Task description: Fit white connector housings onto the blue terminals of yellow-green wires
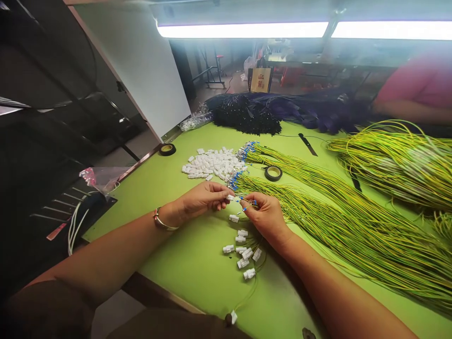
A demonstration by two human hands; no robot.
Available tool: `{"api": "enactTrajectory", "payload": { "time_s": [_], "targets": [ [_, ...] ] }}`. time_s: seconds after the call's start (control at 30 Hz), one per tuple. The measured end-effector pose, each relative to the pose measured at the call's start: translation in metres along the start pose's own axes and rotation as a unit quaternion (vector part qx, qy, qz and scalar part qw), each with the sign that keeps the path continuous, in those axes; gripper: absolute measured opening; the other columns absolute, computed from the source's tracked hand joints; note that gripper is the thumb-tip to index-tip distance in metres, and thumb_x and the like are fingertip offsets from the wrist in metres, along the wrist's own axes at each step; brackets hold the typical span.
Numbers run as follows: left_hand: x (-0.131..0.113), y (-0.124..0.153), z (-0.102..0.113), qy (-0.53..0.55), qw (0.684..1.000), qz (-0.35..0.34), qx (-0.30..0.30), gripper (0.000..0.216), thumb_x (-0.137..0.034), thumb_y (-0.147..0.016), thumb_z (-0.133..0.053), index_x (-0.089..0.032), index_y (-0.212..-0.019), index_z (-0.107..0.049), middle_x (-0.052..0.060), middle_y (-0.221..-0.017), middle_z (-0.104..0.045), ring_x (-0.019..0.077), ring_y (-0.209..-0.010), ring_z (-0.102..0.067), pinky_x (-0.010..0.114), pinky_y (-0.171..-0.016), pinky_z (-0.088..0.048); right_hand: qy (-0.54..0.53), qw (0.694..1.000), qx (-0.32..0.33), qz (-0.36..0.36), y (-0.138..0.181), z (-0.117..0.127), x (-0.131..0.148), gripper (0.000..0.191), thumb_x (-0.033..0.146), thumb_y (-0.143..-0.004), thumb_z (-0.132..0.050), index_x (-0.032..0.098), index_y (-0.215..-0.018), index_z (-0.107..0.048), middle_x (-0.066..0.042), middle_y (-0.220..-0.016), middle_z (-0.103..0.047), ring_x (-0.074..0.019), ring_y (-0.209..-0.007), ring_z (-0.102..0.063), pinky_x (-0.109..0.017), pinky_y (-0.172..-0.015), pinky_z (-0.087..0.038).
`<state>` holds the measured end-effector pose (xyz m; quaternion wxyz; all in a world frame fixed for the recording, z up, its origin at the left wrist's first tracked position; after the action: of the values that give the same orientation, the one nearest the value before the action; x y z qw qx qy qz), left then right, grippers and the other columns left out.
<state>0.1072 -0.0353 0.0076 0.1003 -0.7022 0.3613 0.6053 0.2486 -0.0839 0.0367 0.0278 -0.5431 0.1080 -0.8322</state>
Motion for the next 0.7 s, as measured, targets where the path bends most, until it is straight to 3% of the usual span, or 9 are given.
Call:
{"api": "enactTrajectory", "payload": {
  "time_s": [0.27,0.7],
  "targets": [
    [0.015,-0.001,-0.001,0.085,0.993,0.011,-0.086,0.032,-0.032,-0.060,-0.083,-0.007,-0.074,-0.068,0.003,-0.065,-0.065,0.0050,-0.053,-0.058,0.016,-0.055,-0.048,0.071,0.996,-0.021,0.051,0.002,-0.002,-0.001,0.014,0.029,-0.076,-0.060,0.019,-0.073,-0.068,-0.002,-0.063,-0.066,-0.0133,-0.054,-0.054,-0.025,-0.053,-0.042],
    [0.022,-0.003,-0.007,0.057,0.996,0.010,-0.073,0.032,-0.035,-0.063,-0.080,-0.008,-0.073,-0.065,0.003,-0.059,-0.065,0.0063,-0.049,-0.058,0.018,-0.054,-0.048,0.141,0.986,0.047,0.074,0.005,-0.015,-0.003,0.010,0.024,-0.078,-0.056,0.020,-0.076,-0.065,-0.002,-0.067,-0.066,-0.0147,-0.059,-0.055,-0.026,-0.059,-0.041]
  ]
}}
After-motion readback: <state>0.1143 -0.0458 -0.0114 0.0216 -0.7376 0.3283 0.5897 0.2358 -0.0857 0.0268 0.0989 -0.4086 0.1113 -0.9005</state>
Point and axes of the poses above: each hand's wrist, its own y-axis away from the middle knuckle, its own z-axis out of the back of the hand, x = y × z, the point moved 8 cm from there along -y, towards the middle knuckle
